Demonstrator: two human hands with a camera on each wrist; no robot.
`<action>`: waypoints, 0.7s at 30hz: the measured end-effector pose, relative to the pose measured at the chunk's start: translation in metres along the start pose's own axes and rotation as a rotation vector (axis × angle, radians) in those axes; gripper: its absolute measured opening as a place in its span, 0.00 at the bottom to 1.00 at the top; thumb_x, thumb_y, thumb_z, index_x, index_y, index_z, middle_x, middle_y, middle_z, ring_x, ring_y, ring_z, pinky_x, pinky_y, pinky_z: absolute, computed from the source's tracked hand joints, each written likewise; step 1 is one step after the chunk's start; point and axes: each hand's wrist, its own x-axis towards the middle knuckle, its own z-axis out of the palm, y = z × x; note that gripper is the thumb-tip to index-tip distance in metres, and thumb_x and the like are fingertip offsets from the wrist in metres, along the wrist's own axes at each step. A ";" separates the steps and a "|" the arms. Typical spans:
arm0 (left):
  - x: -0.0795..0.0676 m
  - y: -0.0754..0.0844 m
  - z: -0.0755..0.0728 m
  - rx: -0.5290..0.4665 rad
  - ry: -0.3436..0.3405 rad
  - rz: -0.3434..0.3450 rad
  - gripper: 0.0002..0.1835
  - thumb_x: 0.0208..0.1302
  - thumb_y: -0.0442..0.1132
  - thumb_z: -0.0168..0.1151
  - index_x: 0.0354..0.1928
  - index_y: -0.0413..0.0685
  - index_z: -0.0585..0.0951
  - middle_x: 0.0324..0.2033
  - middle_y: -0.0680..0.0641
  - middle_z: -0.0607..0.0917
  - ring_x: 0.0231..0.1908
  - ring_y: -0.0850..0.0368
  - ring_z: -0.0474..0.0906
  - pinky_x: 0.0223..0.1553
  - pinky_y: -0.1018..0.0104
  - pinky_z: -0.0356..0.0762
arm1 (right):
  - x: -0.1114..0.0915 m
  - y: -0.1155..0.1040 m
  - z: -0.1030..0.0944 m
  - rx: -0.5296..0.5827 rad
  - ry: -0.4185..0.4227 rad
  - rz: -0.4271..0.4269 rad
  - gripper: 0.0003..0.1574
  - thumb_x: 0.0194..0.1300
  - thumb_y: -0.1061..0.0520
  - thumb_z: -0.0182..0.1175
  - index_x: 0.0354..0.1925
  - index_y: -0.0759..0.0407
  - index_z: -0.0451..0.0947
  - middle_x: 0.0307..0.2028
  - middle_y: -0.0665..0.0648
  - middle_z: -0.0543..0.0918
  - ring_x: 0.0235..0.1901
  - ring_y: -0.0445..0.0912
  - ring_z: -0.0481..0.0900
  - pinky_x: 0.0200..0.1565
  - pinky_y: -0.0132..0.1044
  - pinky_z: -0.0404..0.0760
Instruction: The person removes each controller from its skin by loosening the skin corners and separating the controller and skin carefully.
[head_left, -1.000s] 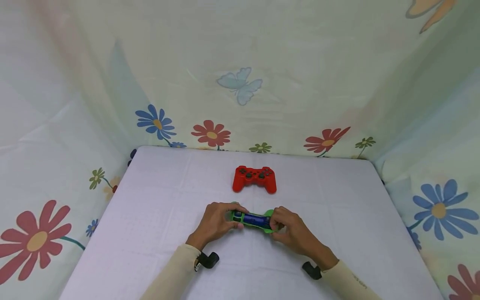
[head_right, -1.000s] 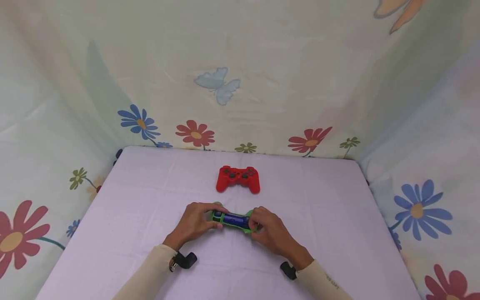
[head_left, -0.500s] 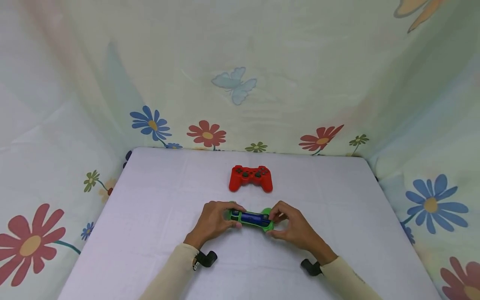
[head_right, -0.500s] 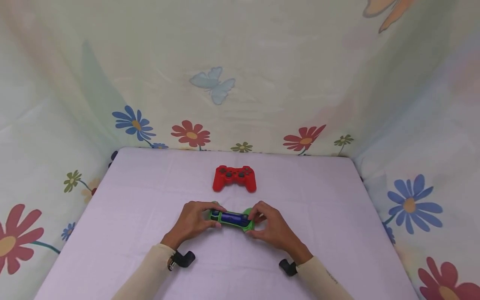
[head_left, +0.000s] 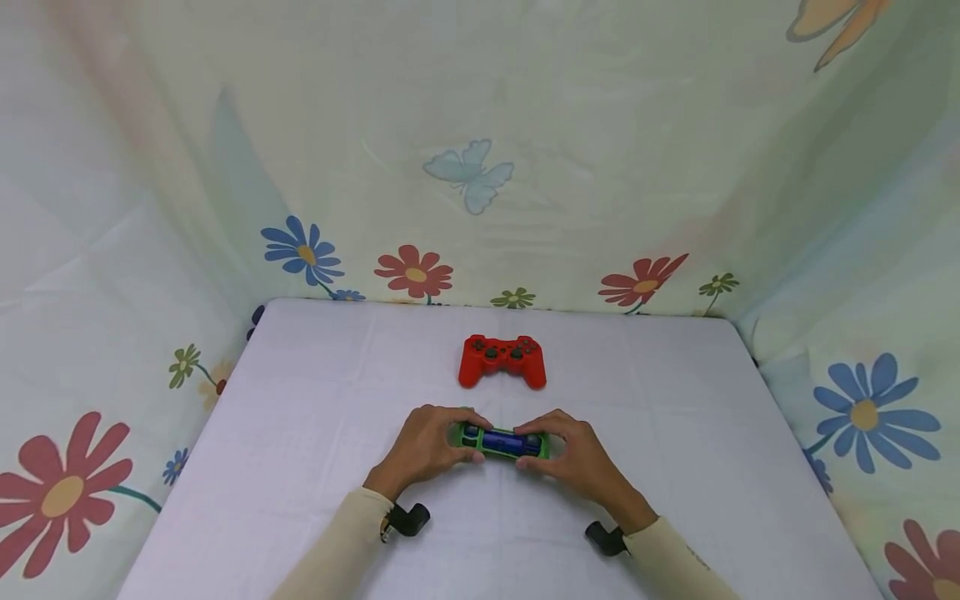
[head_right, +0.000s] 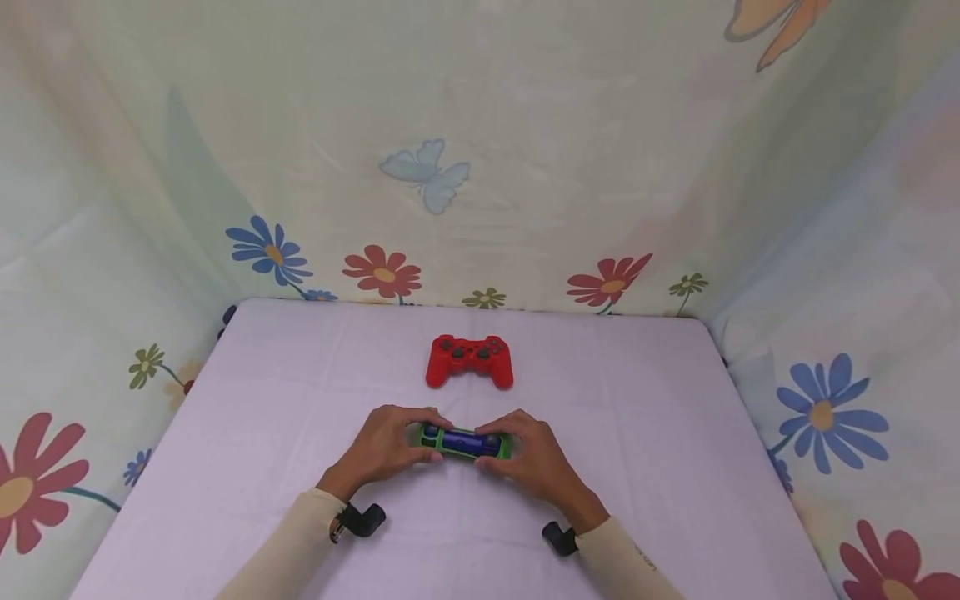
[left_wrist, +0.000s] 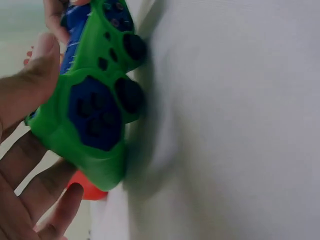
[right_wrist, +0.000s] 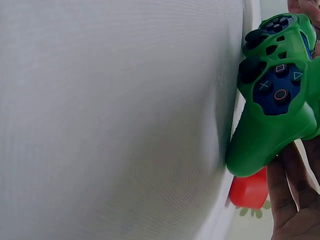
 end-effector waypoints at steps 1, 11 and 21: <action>0.001 0.001 -0.002 0.005 -0.008 0.009 0.24 0.55 0.51 0.84 0.55 0.72 0.89 0.55 0.60 0.91 0.58 0.60 0.85 0.65 0.49 0.78 | 0.000 -0.001 -0.001 0.002 -0.004 0.009 0.28 0.54 0.44 0.83 0.54 0.39 0.89 0.48 0.37 0.87 0.52 0.37 0.83 0.59 0.50 0.84; 0.023 -0.001 -0.020 -0.096 -0.074 0.070 0.24 0.57 0.52 0.83 0.56 0.62 0.89 0.48 0.58 0.92 0.51 0.58 0.85 0.60 0.50 0.79 | 0.001 -0.002 -0.006 0.010 -0.042 0.045 0.28 0.53 0.44 0.84 0.53 0.37 0.89 0.49 0.38 0.87 0.54 0.37 0.83 0.60 0.53 0.83; 0.039 -0.003 -0.024 -0.026 -0.325 0.072 0.23 0.50 0.51 0.87 0.51 0.64 0.92 0.50 0.61 0.90 0.55 0.55 0.78 0.64 0.55 0.74 | 0.005 0.000 -0.008 0.002 -0.067 0.069 0.27 0.52 0.40 0.84 0.51 0.35 0.90 0.47 0.37 0.87 0.51 0.37 0.83 0.58 0.47 0.83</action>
